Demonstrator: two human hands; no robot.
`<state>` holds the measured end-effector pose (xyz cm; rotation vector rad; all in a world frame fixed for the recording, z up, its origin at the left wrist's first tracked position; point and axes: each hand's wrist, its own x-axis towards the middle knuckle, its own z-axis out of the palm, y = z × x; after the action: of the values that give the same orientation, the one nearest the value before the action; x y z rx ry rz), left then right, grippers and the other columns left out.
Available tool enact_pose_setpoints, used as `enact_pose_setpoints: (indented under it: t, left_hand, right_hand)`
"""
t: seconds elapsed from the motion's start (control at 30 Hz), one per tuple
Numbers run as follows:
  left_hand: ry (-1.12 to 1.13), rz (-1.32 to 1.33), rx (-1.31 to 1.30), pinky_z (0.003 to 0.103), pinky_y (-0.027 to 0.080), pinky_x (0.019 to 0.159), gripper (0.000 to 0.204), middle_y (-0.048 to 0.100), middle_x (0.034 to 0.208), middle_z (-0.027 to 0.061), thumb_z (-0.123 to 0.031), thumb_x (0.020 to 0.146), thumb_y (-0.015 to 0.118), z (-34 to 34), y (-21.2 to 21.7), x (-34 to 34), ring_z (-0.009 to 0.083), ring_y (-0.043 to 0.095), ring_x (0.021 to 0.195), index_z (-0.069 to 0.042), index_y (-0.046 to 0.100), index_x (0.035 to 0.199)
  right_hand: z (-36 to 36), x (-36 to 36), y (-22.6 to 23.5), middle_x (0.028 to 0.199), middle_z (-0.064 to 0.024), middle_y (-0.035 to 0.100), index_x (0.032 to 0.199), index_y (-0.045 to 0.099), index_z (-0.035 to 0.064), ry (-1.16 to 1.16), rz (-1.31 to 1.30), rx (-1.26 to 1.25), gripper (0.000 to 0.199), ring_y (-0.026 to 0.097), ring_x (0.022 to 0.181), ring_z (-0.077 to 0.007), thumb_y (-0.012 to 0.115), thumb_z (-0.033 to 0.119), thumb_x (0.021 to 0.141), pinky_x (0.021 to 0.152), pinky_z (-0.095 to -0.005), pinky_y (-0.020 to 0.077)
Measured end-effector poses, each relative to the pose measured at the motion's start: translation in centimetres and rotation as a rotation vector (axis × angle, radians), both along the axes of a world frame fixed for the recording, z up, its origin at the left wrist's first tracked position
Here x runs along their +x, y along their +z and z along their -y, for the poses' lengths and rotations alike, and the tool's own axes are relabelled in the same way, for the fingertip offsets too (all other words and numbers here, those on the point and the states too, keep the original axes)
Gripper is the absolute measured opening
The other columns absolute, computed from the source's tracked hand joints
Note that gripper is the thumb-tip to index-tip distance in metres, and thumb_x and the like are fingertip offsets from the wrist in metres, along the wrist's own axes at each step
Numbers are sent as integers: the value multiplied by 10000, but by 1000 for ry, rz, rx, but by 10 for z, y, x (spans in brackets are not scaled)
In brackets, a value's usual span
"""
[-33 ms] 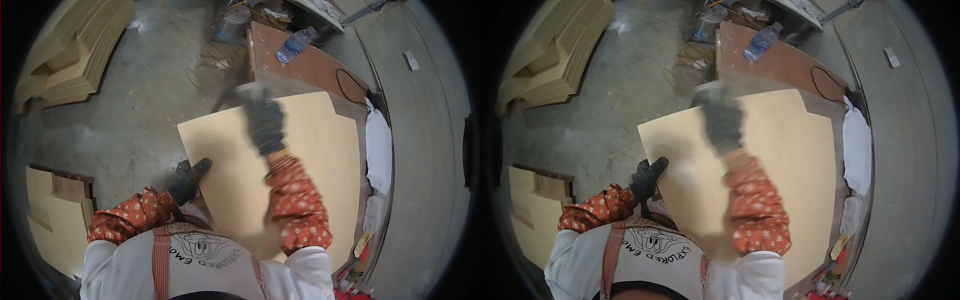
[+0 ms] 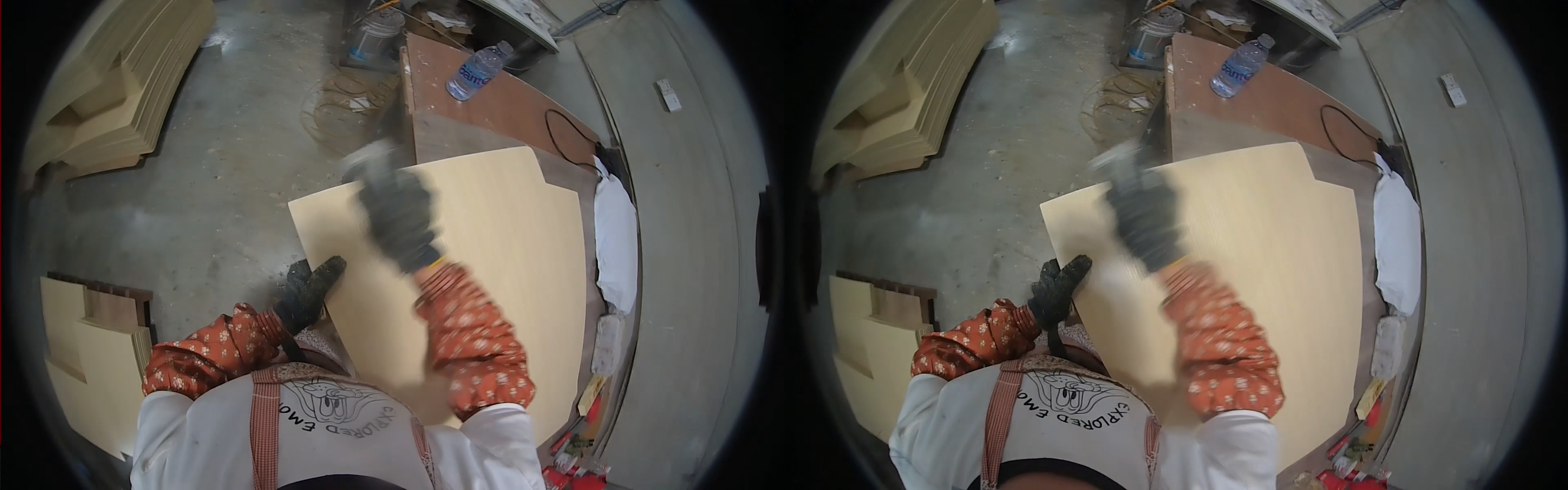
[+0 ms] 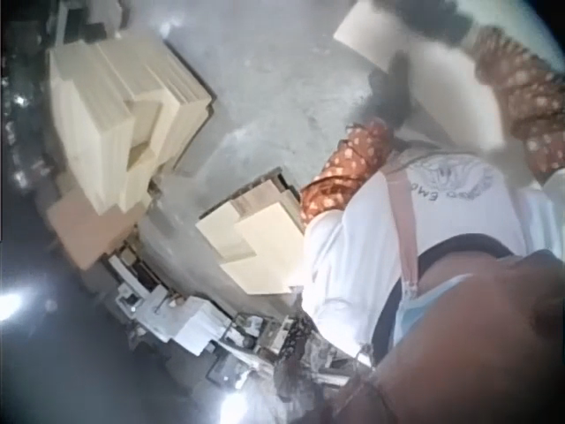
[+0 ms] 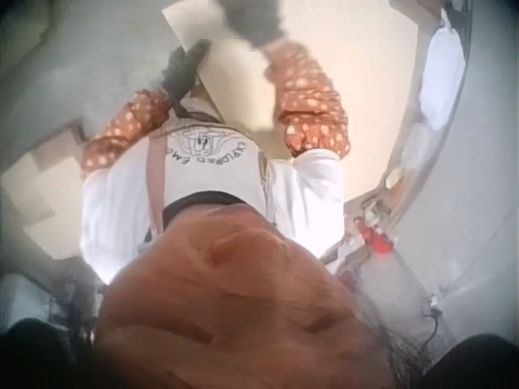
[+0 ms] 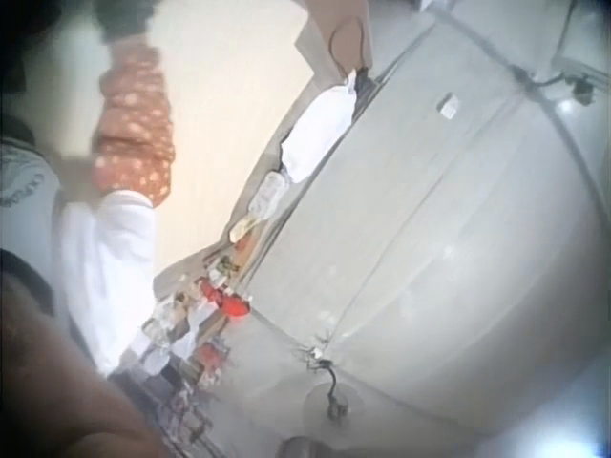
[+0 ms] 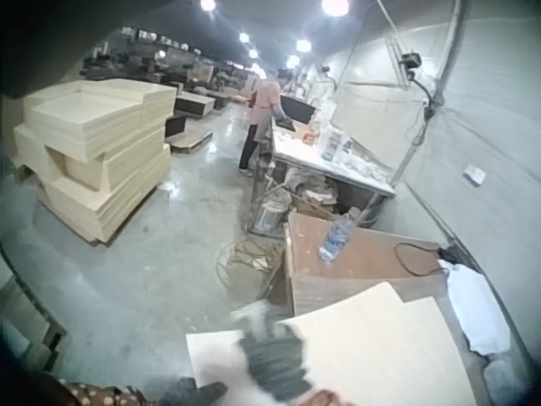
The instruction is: The person wipes the surface of a light-colored wooden board with a cloth and applies a substance to its edge using a small stick.
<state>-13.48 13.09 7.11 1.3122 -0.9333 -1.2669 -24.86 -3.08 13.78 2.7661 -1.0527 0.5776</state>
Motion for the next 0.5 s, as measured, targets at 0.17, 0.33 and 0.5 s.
enact_pose_setpoints:
  t: [0.17, 0.33, 0.5]
  left_hand:
    - [-74, -137, -40, 326, 504, 733, 267, 652, 934, 109, -128, 841, 646, -2, -35, -1, 201, 621, 842, 11, 611, 1066]
    - [-28, -262, -17, 287, 511, 763, 188, 661, 918, 69, -119, 876, 600, 5, -23, -14, 186, 622, 845, 9, 647, 1005]
    - [-9, -192, 35, 298, 492, 806, 233, 655, 985, 72, -118, 846, 640, 2, -32, -12, 176, 611, 901, -5, 634, 1050]
  right_hand:
    - [-23, -8, 29, 1017, -124, 614, 1069, 604, 195, 132, -238, -33, 277, 579, 948, -287, 561, 336, 835, 717, -422, 473]
    - [71, -134, -1, 950, -180, 645, 1135, 589, 110, -565, -159, -210, 298, 630, 819, -365, 503, 264, 895, 726, -453, 505]
    - [-45, 21, 23, 1258, -187, 498, 1196, 546, 189, 276, -213, 4, 388, 564, 966, -347, 569, 283, 820, 829, -453, 444]
